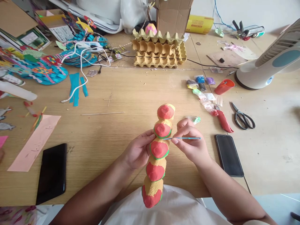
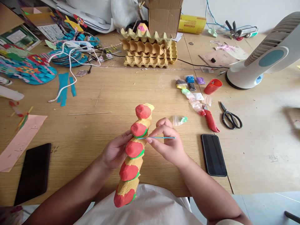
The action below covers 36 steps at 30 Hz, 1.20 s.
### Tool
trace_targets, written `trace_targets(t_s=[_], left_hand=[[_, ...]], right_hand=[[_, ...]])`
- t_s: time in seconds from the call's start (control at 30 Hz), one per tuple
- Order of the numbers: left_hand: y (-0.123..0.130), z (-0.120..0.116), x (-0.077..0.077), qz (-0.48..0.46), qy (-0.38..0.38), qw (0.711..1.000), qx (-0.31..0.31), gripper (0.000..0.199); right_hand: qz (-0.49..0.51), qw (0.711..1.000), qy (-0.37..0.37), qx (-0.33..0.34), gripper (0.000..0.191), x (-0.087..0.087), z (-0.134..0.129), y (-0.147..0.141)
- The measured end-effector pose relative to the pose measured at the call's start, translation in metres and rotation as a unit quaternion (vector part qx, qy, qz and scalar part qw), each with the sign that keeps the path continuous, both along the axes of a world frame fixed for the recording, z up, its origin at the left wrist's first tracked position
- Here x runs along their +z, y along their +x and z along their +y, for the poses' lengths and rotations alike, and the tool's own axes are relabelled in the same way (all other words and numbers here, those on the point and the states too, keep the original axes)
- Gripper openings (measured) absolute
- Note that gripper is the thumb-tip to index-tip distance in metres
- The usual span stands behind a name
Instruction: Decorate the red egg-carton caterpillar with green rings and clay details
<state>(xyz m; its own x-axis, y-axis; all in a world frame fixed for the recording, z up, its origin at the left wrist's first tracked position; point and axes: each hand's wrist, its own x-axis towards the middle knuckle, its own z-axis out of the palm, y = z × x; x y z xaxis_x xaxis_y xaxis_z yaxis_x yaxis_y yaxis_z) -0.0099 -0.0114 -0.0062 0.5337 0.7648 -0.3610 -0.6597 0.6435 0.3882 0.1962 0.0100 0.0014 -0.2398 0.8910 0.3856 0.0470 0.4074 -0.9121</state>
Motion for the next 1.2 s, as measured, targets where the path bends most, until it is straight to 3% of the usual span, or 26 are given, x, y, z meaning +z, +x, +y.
trace_targets(t_s=[0.27, 0.5, 0.83, 0.97, 1.2], left_hand=[[0.0001, 0.0003, -0.0016, -0.002, -0.003, 1.0, -0.016, 0.008], [-0.0003, 0.0019, -0.0018, 0.006, 0.005, 1.0, -0.002, 0.009], [-0.0002, 0.0003, -0.0036, 0.018, -0.002, 1.0, 0.005, 0.008], [0.0, 0.002, -0.0038, -0.001, 0.011, 1.0, 0.004, 0.012], [0.0006, 0.0017, -0.0016, 0.016, -0.016, 1.0, -0.002, 0.011]], right_hand=[[-0.024, 0.999, 0.006, -0.036, 0.014, 0.0016, 0.0006, -0.0009], [-0.016, 1.0, 0.022, -0.006, 0.017, 0.0023, -0.0003, 0.0007], [-0.029, 0.997, 0.064, -0.04, 0.017, 0.0017, -0.0022, -0.0034], [-0.017, 0.998, 0.053, -0.008, 0.014, 0.0012, -0.0029, -0.0012], [-0.039, 0.998, 0.021, -0.052, 0.014, 0.0028, -0.0016, -0.0031]])
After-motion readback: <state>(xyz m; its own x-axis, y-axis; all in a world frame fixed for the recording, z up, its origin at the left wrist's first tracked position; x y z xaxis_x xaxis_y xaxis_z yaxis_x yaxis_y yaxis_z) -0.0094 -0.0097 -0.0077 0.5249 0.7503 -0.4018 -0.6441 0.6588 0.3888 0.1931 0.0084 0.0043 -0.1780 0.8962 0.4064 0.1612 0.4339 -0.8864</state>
